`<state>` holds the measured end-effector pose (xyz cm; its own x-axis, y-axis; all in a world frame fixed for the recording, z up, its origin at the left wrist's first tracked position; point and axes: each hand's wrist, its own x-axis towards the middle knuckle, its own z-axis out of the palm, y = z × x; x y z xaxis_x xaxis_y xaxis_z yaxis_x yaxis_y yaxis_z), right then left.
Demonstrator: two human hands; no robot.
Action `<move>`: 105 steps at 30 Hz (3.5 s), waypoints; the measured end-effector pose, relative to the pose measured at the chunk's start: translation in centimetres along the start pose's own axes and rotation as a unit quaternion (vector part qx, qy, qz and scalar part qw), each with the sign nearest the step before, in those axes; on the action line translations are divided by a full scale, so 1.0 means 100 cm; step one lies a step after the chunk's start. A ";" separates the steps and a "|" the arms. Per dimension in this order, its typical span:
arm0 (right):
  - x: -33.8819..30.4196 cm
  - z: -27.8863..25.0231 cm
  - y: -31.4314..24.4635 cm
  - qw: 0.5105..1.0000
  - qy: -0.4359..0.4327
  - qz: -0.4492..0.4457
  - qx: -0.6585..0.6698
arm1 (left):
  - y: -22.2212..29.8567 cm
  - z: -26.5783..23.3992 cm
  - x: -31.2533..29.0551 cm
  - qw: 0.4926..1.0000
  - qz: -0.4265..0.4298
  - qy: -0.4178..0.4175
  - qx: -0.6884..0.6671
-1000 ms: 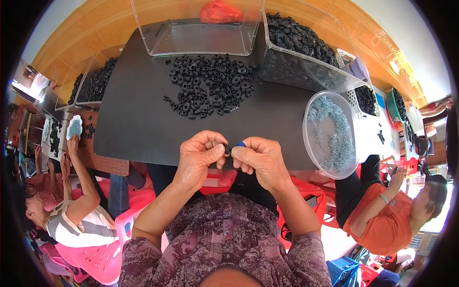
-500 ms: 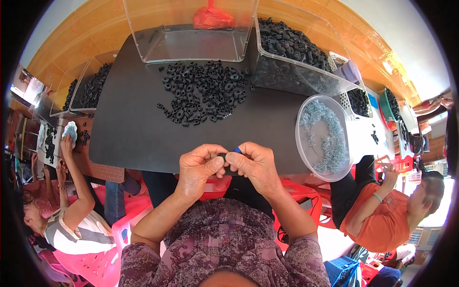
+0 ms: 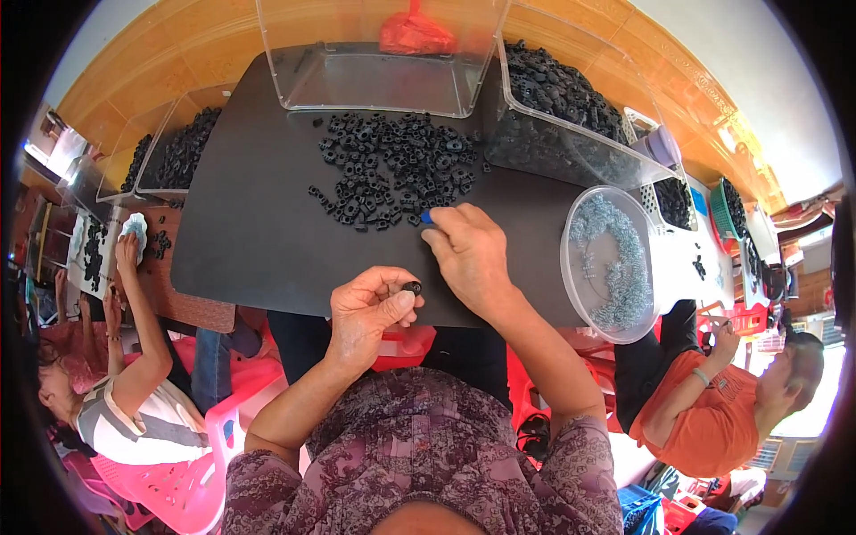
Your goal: The person assembles small fasteners by picking up plastic components and inserting metal springs into them by hand.
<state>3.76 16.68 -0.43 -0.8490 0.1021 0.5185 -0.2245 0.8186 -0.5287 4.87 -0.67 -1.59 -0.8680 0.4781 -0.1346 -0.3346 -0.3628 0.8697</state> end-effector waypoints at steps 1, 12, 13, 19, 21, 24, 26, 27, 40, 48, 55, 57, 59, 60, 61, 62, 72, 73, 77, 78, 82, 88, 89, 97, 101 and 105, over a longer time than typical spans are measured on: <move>0.003 0.005 0.000 1.000 -0.001 -0.001 0.001 | -0.001 -0.002 0.000 1.000 0.005 -0.009 0.007; 0.015 0.024 0.003 0.966 -0.065 -0.189 -0.165 | 0.000 -0.008 -0.001 1.000 0.012 -0.019 0.000; 0.015 0.023 0.001 0.966 -0.065 -0.189 -0.164 | 0.000 -0.008 -0.001 1.000 0.013 -0.018 0.002; 0.006 0.017 -0.001 0.973 -0.096 -0.173 -0.119 | -0.001 -0.009 -0.001 1.000 0.019 -0.019 0.004; 0.004 0.018 -0.001 0.983 -0.078 -0.145 -0.082 | 0.000 -0.008 -0.001 1.000 0.016 -0.017 0.006; 0.002 0.018 -0.001 0.984 -0.084 -0.126 -0.095 | 0.001 -0.009 -0.002 1.000 0.010 -0.009 0.011; -0.002 0.015 0.000 0.989 -0.056 -0.116 -0.067 | 0.002 -0.009 -0.002 1.000 0.017 -0.002 0.006; -0.004 0.013 0.000 0.993 -0.030 -0.108 -0.038 | 0.003 -0.009 -0.003 1.000 0.016 0.000 0.006; -0.036 -0.043 -0.018 0.842 -0.114 0.248 0.466 | 0.002 0.003 0.002 0.999 -0.026 -0.007 -0.017; -0.044 -0.041 -0.019 0.857 -0.119 0.261 0.427 | -0.003 0.006 -0.001 1.000 -0.024 -0.020 -0.002; -0.044 -0.045 -0.026 0.855 -0.114 0.271 0.426 | -0.004 0.007 -0.002 0.999 -0.015 -0.039 0.013; -0.043 -0.045 -0.028 0.859 -0.118 0.277 0.414 | -0.005 0.006 -0.002 0.999 -0.013 -0.043 0.010; -0.044 -0.045 -0.028 0.863 -0.121 0.284 0.401 | -0.006 0.005 -0.003 0.999 -0.022 -0.046 0.014; -0.046 -0.044 -0.027 0.880 -0.124 0.268 0.372 | -0.006 0.005 -0.004 0.999 -0.023 -0.046 0.014; -0.047 -0.043 -0.026 0.897 -0.127 0.251 0.342 | -0.006 0.005 -0.005 0.998 -0.023 -0.047 0.026; -0.046 -0.044 -0.027 0.896 -0.128 0.252 0.342 | -0.006 0.005 -0.006 0.998 -0.024 -0.048 0.037; -0.046 -0.033 -0.025 0.969 -0.045 0.032 0.239 | -0.003 0.010 -0.004 0.997 -0.045 -0.029 0.060; -0.046 -0.032 -0.026 0.976 -0.032 0.005 0.214 | -0.003 0.011 -0.003 0.996 -0.045 -0.021 0.076; -0.047 -0.031 -0.025 0.979 -0.032 -0.008 0.199 | -0.001 0.013 -0.001 0.993 -0.045 -0.018 0.107; -0.048 -0.031 -0.025 0.980 -0.028 0.001 0.195 | -0.001 0.012 -0.001 0.993 -0.044 -0.019 0.108; -0.053 -0.030 -0.029 0.980 0.002 0.018 0.196 | 0.003 0.009 0.000 0.994 -0.046 -0.022 0.100; -0.058 -0.030 -0.025 0.970 0.039 0.102 0.219 | 0.026 -0.002 0.012 0.978 -0.049 -0.003 0.201; -0.059 -0.031 -0.020 0.963 0.032 0.128 0.236 | 0.033 -0.006 0.018 0.925 0.078 -0.045 0.370; -0.065 -0.040 -0.007 0.929 0.032 0.213 0.300 | 0.039 0.000 0.036 0.556 0.323 -0.200 0.739; -0.064 -0.040 -0.001 0.929 0.044 0.211 0.301 | 0.027 0.004 0.041 0.420 0.439 -0.230 0.760; -0.058 -0.037 0.004 0.931 0.047 0.211 0.295 | 0.025 0.004 0.036 0.389 0.473 -0.239 0.754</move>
<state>10.34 18.52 -1.14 -0.8819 0.4156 0.2223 -0.1271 0.2444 -0.9613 1.00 0.45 0.32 -0.0539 0.9257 0.3744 0.9594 0.1520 -0.2376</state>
